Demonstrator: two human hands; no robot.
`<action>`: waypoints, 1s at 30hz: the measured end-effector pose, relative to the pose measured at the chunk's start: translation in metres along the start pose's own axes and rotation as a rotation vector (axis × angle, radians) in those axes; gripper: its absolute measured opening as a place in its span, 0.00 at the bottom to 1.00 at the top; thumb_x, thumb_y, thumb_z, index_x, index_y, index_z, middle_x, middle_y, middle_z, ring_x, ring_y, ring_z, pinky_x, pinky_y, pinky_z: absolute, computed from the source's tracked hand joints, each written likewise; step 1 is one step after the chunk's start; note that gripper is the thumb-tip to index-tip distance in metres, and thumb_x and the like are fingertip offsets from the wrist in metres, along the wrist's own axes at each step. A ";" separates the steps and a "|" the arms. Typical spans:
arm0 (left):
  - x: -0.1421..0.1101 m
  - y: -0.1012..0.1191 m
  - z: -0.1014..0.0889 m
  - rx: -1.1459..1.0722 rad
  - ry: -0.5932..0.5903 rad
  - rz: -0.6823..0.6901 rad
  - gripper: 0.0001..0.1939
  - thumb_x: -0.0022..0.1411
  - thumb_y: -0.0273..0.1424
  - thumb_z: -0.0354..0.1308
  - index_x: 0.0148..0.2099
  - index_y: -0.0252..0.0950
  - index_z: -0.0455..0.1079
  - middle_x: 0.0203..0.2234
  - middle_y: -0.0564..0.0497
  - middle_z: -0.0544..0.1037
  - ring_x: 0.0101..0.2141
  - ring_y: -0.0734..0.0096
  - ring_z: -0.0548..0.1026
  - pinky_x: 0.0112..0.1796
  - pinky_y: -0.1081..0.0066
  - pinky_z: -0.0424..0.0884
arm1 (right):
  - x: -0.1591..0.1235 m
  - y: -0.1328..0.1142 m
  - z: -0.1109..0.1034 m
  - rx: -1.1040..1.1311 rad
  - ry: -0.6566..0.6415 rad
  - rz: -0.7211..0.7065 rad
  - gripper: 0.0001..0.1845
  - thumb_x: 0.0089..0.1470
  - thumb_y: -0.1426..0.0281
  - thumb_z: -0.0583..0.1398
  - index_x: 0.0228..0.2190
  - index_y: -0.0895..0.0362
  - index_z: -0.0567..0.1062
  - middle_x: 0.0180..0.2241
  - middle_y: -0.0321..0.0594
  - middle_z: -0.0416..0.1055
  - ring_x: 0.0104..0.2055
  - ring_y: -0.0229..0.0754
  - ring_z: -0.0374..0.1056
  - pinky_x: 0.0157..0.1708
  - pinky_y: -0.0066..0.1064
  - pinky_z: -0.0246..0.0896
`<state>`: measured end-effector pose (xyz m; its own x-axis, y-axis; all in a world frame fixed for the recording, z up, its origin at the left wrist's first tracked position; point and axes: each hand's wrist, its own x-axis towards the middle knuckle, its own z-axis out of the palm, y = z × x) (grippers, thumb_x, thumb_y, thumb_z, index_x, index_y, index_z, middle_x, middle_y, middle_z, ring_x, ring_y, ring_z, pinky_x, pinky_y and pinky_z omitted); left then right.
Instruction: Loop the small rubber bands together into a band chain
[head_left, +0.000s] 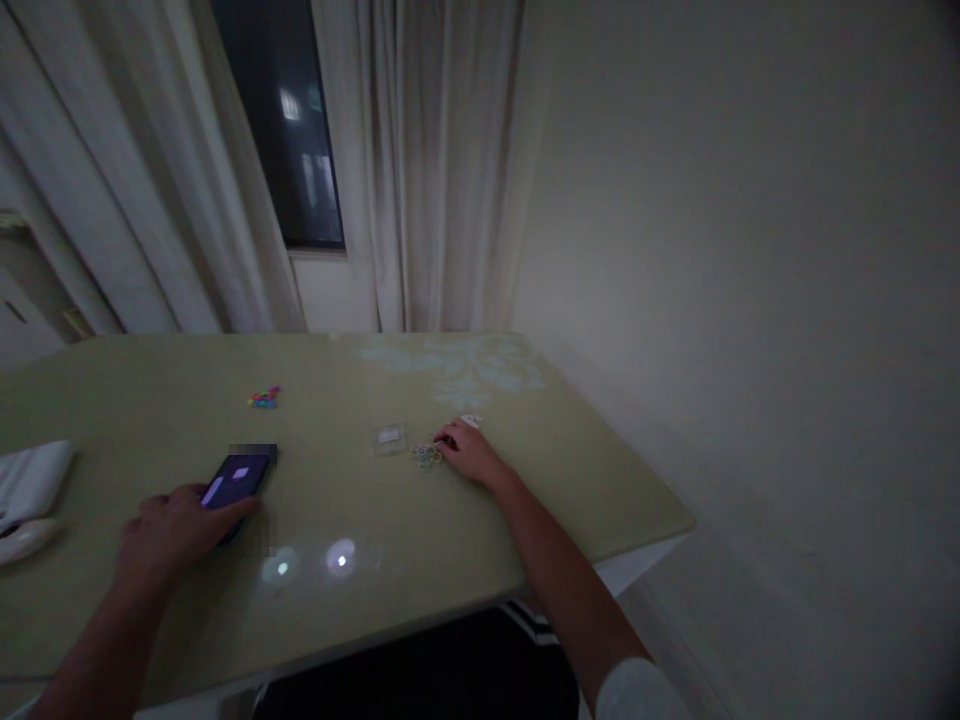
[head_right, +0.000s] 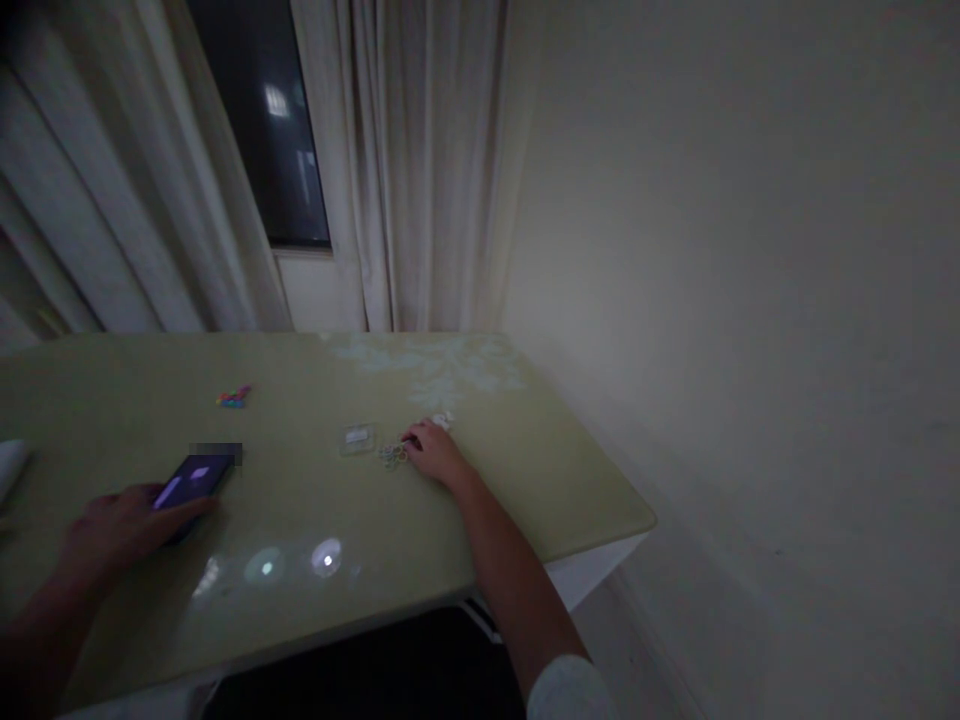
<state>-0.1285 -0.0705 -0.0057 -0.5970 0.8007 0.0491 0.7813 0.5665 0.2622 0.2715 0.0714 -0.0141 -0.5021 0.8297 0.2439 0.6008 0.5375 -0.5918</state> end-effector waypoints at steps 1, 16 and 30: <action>-0.004 0.006 -0.003 0.014 0.013 -0.036 0.45 0.56 0.60 0.49 0.59 0.24 0.71 0.56 0.18 0.72 0.54 0.18 0.72 0.47 0.40 0.70 | 0.000 0.000 0.000 0.000 0.002 0.000 0.07 0.63 0.78 0.64 0.42 0.59 0.82 0.40 0.42 0.73 0.40 0.40 0.67 0.45 0.31 0.61; -0.048 0.213 0.048 -0.252 -0.213 0.835 0.17 0.70 0.40 0.64 0.53 0.34 0.75 0.48 0.45 0.80 0.44 0.61 0.80 0.48 0.55 0.77 | 0.001 0.004 0.000 -0.006 0.025 -0.013 0.10 0.61 0.82 0.65 0.41 0.58 0.82 0.39 0.41 0.76 0.41 0.41 0.69 0.44 0.30 0.61; -0.046 0.212 0.073 -0.428 -0.221 0.856 0.11 0.73 0.37 0.61 0.49 0.34 0.76 0.43 0.48 0.81 0.42 0.64 0.81 0.47 0.57 0.79 | 0.001 0.002 0.000 0.019 0.063 0.003 0.06 0.61 0.78 0.67 0.39 0.57 0.83 0.38 0.40 0.78 0.40 0.41 0.71 0.44 0.30 0.62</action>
<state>0.0775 0.0269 -0.0225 0.2214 0.9511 0.2153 0.7766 -0.3055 0.5510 0.2721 0.0736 -0.0148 -0.4598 0.8396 0.2892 0.5903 0.5323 -0.6068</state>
